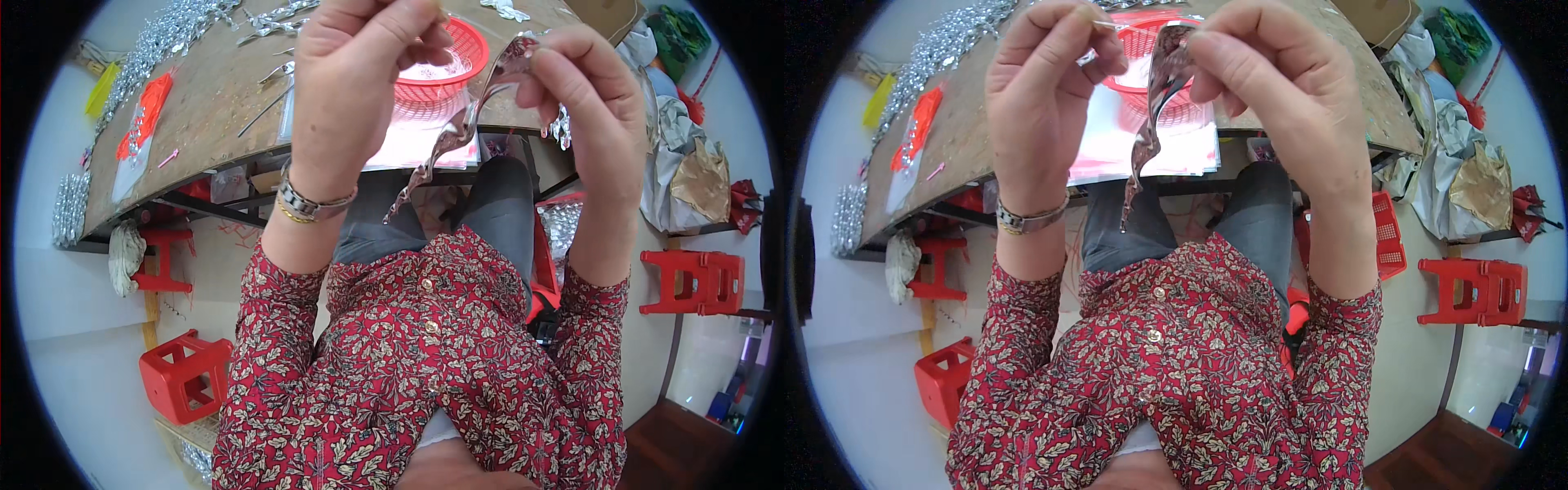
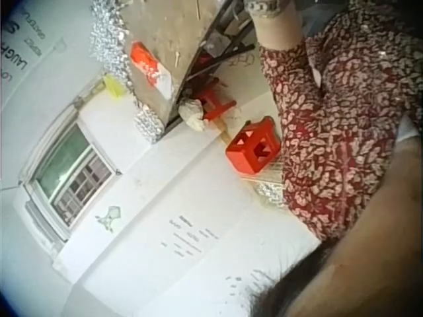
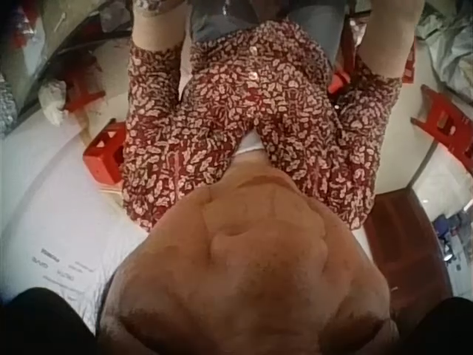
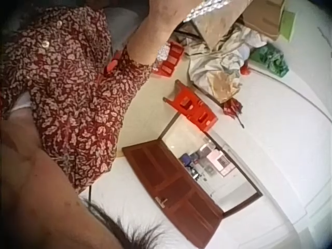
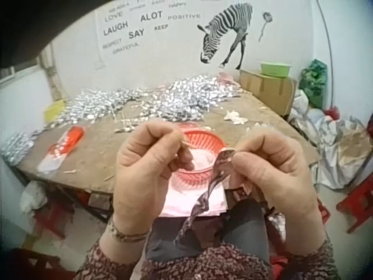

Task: Assembling and checking small silver-colored toy components at a factory workbench.

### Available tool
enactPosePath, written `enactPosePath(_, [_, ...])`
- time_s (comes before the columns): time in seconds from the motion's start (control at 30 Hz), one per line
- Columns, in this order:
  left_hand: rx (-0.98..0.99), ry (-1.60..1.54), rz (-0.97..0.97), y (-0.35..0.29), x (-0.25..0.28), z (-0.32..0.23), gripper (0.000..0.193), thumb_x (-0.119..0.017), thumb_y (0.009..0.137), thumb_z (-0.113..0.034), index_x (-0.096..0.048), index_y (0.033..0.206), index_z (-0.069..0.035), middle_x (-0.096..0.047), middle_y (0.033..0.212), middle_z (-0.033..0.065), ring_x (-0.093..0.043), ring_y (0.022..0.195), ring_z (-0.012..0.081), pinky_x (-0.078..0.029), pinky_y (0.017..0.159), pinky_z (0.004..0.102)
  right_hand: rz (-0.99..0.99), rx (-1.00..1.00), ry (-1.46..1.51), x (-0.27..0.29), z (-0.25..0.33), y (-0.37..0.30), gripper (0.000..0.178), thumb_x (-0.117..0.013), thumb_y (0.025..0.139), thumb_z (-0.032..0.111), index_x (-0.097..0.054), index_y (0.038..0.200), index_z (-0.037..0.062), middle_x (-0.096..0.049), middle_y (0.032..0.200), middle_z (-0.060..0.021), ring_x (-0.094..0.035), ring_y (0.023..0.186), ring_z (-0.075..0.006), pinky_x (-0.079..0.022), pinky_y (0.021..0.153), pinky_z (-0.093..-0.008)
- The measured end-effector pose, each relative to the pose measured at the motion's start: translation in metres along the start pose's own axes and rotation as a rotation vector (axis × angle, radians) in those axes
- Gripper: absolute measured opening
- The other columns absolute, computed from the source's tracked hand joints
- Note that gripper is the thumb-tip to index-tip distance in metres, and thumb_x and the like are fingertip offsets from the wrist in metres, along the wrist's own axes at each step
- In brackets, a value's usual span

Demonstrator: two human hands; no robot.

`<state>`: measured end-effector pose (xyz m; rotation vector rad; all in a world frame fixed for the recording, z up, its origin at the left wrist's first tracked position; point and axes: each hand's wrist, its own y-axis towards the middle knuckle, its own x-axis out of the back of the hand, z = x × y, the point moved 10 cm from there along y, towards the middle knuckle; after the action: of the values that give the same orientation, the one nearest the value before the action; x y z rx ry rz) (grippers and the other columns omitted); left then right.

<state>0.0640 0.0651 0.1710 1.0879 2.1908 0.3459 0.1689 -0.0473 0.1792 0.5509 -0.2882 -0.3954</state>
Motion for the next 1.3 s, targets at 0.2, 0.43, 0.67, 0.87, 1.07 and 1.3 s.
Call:
enactPosePath(0.2, [-0.13, 0.088, 0.055, 0.009, -0.014, -0.029, 0.006, -0.054, 0.091, -0.005, -0.06, 0.091, -0.003, -0.062, 0.078, 0.004, -0.058, 0.069, 0.0094, -0.047, 0.065, 0.0214, -0.165, -0.02, -0.019, 0.019, 0.02, 0.005, 0.009, -0.055, 0.092, 0.013, -0.056, 0.088, 0.0047, -0.061, 0.071, -0.0029, -0.052, 0.059, -0.0051, -0.042, 0.054, -0.0163])
enactPosePath(0.43, [-0.235, 0.146, 0.122, 0.017, -0.016, -0.046, 0.008, -0.054, 0.091, -0.005, -0.061, 0.092, -0.002, -0.063, 0.081, 0.005, -0.059, 0.073, 0.0092, -0.046, 0.063, 0.0199, 0.115, 0.756, 1.175, 0.012, 0.009, 0.022, 0.01, -0.054, 0.093, 0.012, -0.056, 0.088, 0.0039, -0.061, 0.069, -0.0035, -0.049, 0.055, -0.0041, -0.038, 0.051, -0.0159])
enactPosePath(0.67, [-0.243, 0.112, 0.201, 0.004, -0.033, -0.045, 0.009, -0.052, 0.093, -0.007, -0.059, 0.097, -0.002, -0.064, 0.092, 0.0098, -0.061, 0.078, 0.0112, -0.046, 0.062, 0.0177, -0.224, 0.459, -0.048, -0.004, 0.009, -0.014, 0.01, -0.053, 0.092, 0.002, -0.055, 0.101, -0.0013, -0.068, 0.089, -0.0157, -0.061, 0.071, -0.011, -0.049, 0.065, -0.0213])
enactPosePath(0.87, [-0.127, 0.165, 0.204, -0.011, -0.01, -0.011, 0.008, -0.049, 0.094, -0.007, -0.054, 0.098, -0.002, -0.062, 0.081, 0.0076, -0.059, 0.072, 0.0115, -0.047, 0.061, 0.0215, -0.141, 0.476, -0.4, -0.034, -0.029, -0.032, 0.013, -0.061, 0.082, -0.003, -0.062, 0.095, 0.0006, -0.066, 0.082, -0.0102, -0.064, 0.072, -0.0178, -0.049, 0.064, -0.0266])
enactPosePath(1.07, [0.004, 0.058, 0.159, -0.038, 0.037, 0.036, 0.008, -0.041, 0.097, -0.007, -0.048, 0.096, -0.002, -0.058, 0.077, 0.0084, -0.057, 0.067, 0.0125, -0.046, 0.058, 0.0236, -0.01, 0.519, -0.597, -0.064, -0.062, -0.049, 0.016, -0.066, 0.073, 0.004, -0.063, 0.089, 0.0064, -0.063, 0.077, -0.0088, -0.062, 0.07, -0.0268, -0.048, 0.061, -0.036])
enactPosePath(1.3, [0.072, -0.009, -0.136, -0.046, 0.123, 0.068, 0.006, -0.045, 0.096, -0.008, -0.049, 0.093, -0.005, -0.055, 0.073, 0.0057, -0.053, 0.063, 0.0129, -0.045, 0.058, 0.0246, 0.176, -0.02, -0.579, -0.067, -0.108, -0.058, 0.026, -0.061, 0.082, 0.003, -0.059, 0.108, 0.0025, -0.064, 0.077, -0.0104, -0.062, 0.067, -0.0214, -0.047, 0.061, -0.0292])
